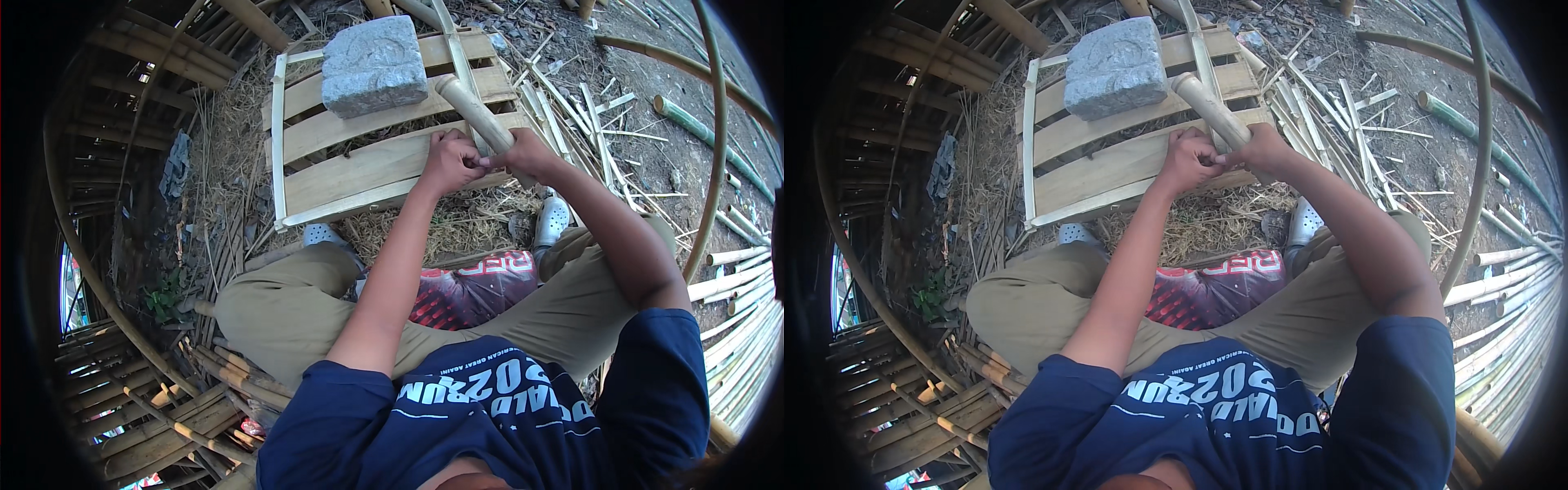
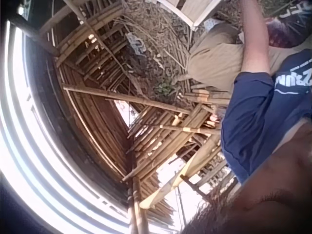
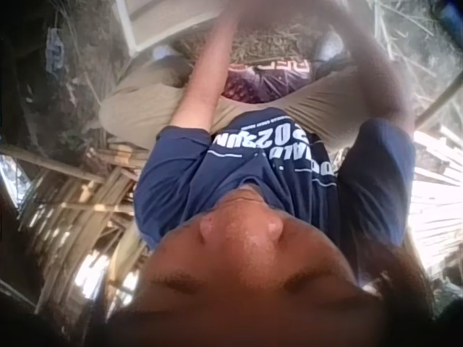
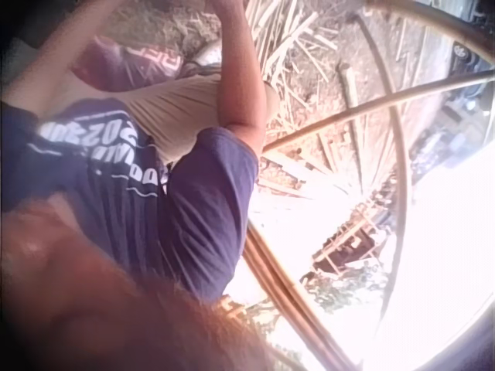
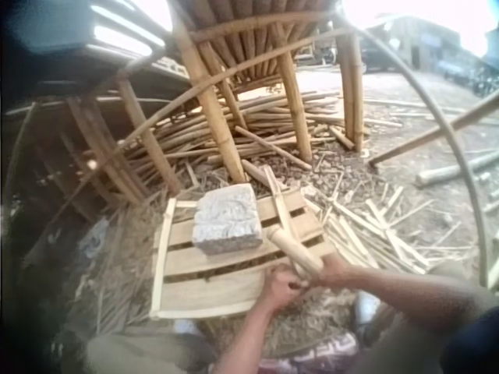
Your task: The person constructs a wooden crate by fitting slats together, placing a rock on the structure to hold it steady, and applying adhesive to the joints from a plastic bag before fitting a round wooden post into the frame.
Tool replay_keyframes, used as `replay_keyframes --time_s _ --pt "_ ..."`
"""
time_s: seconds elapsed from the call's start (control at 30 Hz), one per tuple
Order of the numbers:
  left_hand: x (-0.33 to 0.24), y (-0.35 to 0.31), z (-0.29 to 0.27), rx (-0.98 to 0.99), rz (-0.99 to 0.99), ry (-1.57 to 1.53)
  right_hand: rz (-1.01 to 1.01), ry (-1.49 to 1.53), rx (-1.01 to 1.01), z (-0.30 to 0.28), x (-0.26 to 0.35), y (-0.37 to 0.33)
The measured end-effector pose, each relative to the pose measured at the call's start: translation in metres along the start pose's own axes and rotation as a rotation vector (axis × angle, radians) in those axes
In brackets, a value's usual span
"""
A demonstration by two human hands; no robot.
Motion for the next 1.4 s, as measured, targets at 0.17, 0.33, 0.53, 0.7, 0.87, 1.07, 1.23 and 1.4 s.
replay_keyframes --time_s 0.17,0.33,0.53,0.7,0.87,1.07,1.23,1.4 --pt "-0.006 0.004 0.001 -0.002 0.025 -0.01 0.034 0.015 -0.059 -0.01 -0.006 -0.006" --pt "-0.002 0.002 0.001 0.016 -0.014 -0.016 0.064 0.032 -0.073 -0.005 -0.009 -0.005" --pt "-0.006 0.004 0.0 0.037 -0.014 -0.047 0.089 -0.004 -0.051 -0.003 -0.015 -0.003" --pt "-0.007 0.006 -0.011 0.025 -0.028 -0.12 0.068 0.05 -0.072 -0.003 -0.02 0.004" --pt "-0.006 0.005 -0.014 -0.028 0.007 -0.172 0.059 0.103 -0.052 0.001 -0.018 0.005" --pt "-0.011 0.003 -0.008 -0.025 0.062 -0.089 0.016 0.056 -0.05 -0.002 -0.017 0.003" --pt "-0.004 -0.003 -0.003 0.026 -0.025 0.04 -0.038 -0.197 -0.039 -0.029 0.024 -0.021" --pt "-0.011 -0.005 -0.007 -0.018 -0.028 -0.013 -0.192 -0.482 -0.064 -0.086 0.062 -0.072"
Point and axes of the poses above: each hand's wrist, its own y-axis towards the middle knuckle, its own z-axis out of the palm, x = y × z, the point moved 9 cm from there along y, towards the middle knuckle, and after that the axes turned 5 degrees about -z, right-handed, at the moved point
